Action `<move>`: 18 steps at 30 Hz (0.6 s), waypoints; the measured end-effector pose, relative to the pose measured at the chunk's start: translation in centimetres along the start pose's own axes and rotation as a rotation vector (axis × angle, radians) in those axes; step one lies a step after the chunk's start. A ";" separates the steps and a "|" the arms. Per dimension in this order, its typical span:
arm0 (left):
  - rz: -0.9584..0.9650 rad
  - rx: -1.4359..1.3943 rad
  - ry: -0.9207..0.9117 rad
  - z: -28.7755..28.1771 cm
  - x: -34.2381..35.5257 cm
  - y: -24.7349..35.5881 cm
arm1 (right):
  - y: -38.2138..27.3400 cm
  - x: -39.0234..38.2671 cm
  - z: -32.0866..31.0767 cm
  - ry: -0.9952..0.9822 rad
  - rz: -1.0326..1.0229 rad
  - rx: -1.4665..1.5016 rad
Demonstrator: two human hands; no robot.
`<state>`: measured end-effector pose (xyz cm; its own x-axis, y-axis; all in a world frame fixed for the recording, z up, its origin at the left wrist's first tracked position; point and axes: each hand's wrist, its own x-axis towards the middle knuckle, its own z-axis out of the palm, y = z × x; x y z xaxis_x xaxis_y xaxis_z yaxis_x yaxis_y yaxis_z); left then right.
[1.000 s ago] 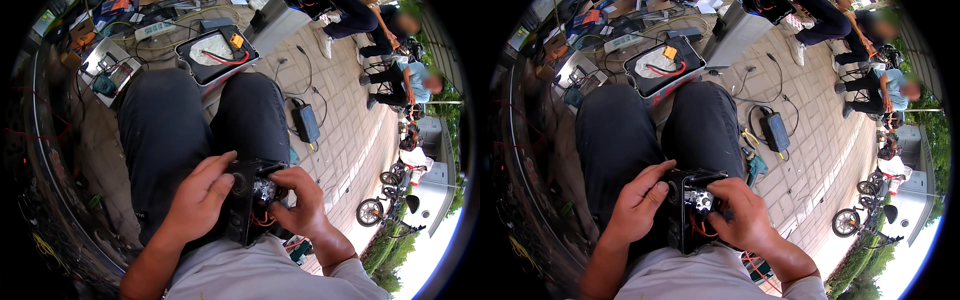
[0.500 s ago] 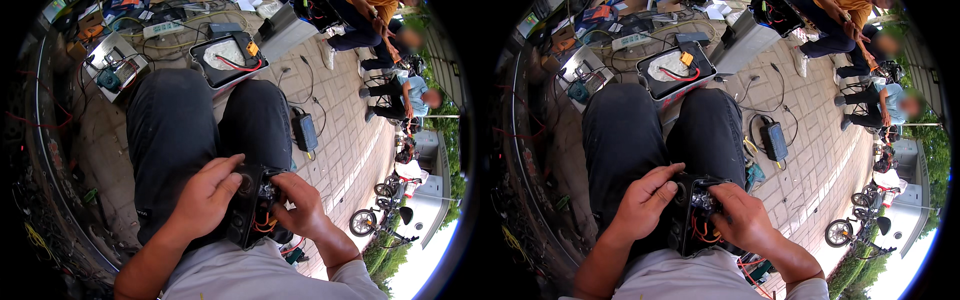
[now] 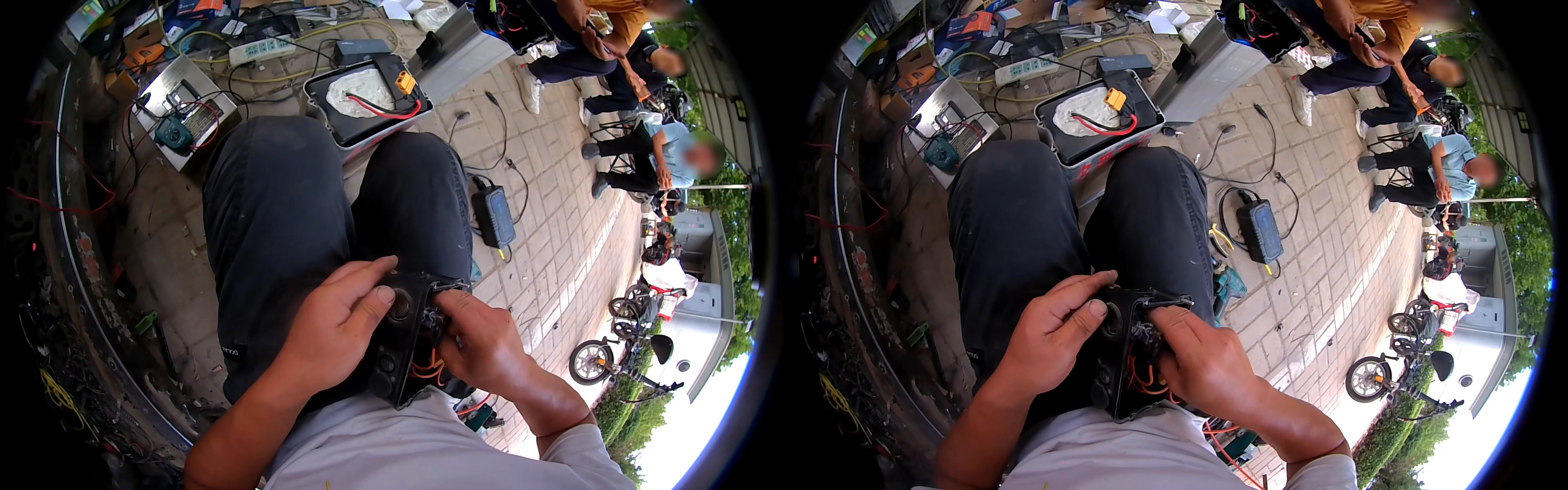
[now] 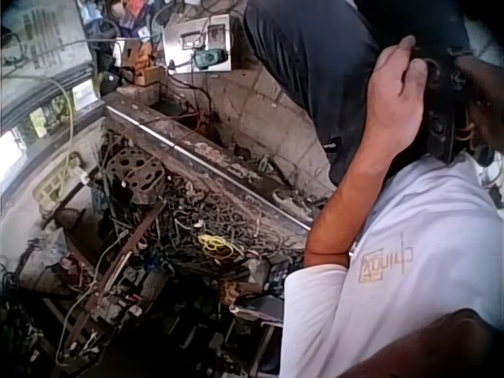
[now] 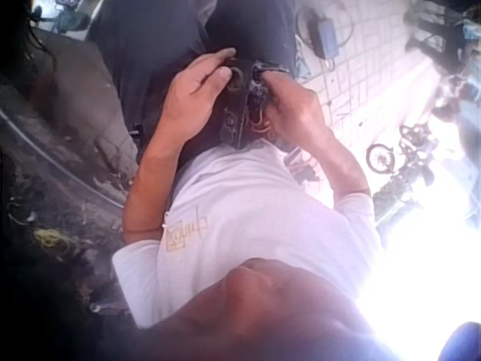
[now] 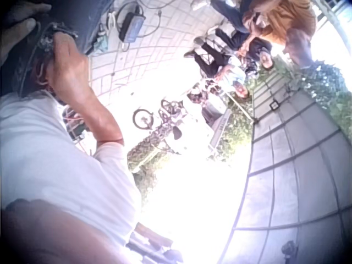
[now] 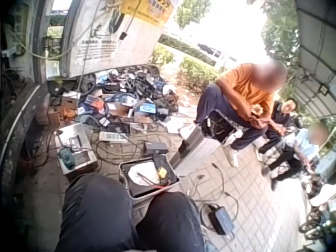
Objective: The person sits on the ground and repairs a small black electronic device. They use a screwdriver to open the casing, manipulate internal wires, and use a power drill to secure screws. The person then closes the casing and continues adjusting internal components.
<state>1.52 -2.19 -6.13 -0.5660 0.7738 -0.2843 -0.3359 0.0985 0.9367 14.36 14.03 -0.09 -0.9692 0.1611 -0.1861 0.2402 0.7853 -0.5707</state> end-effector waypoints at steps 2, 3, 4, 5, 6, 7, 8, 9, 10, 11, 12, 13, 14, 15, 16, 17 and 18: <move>-0.001 -0.018 0.014 0.2 0.0 -0.1 | 0.6 -0.2 0.4 0.027 0.014 0.059; 0.003 -0.020 0.012 0.2 0.1 -0.2 | 0.8 -0.4 0.7 0.040 0.023 0.066; 0.005 -0.017 0.012 0.3 0.2 -0.2 | 1.1 -0.5 0.9 0.056 0.031 0.077; 0.008 -0.018 0.009 0.3 0.2 -0.3 | 1.3 -0.6 1.2 0.070 0.041 0.086; 0.001 -0.013 0.010 0.3 0.2 -0.2 | 1.6 -0.7 1.4 0.092 0.007 0.082; -0.006 -0.007 0.011 0.3 0.2 -0.2 | 1.9 -0.7 1.7 0.113 -0.026 0.079; -0.011 -0.002 0.014 0.3 0.2 0.0 | 2.1 -0.7 1.9 0.133 -0.061 0.074; -0.013 -0.010 0.023 0.3 0.2 0.0 | 2.2 -0.6 2.1 0.144 -0.092 0.058; -0.016 -0.018 0.032 0.3 0.1 0.0 | 2.3 -0.3 2.1 0.154 -0.124 0.042; -0.019 -0.026 0.039 0.3 0.2 -0.2 | 2.4 -0.2 2.3 0.165 -0.155 0.027; -0.029 -0.026 0.032 0.3 0.3 -0.2 | 2.4 -0.1 2.4 0.169 -0.158 0.020; -0.039 -0.026 0.025 0.3 0.4 -0.3 | 2.4 -0.1 2.5 0.174 -0.162 0.014; -0.050 -0.024 0.020 0.3 0.4 -0.2 | 2.3 -0.1 2.5 0.177 -0.167 0.010; -0.050 -0.022 0.013 0.2 0.5 -0.1 | 2.4 0.0 2.5 0.174 -0.185 0.004; -0.051 -0.021 0.006 0.2 0.5 -0.1 | 2.6 0.0 2.5 0.170 -0.202 -0.003; -0.049 -0.019 -0.004 0.2 0.5 0.0 | 2.7 0.0 2.5 0.169 -0.218 -0.010; -0.058 -0.032 -0.011 0.1 0.4 -0.1 | 2.9 0.0 2.5 0.170 -0.242 -0.023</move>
<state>1.36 -1.82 -6.30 -0.5369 0.7741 -0.3353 -0.3921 0.1230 0.9117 15.17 14.79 -3.71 -0.9938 0.0636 0.0913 0.0011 0.8263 -0.5632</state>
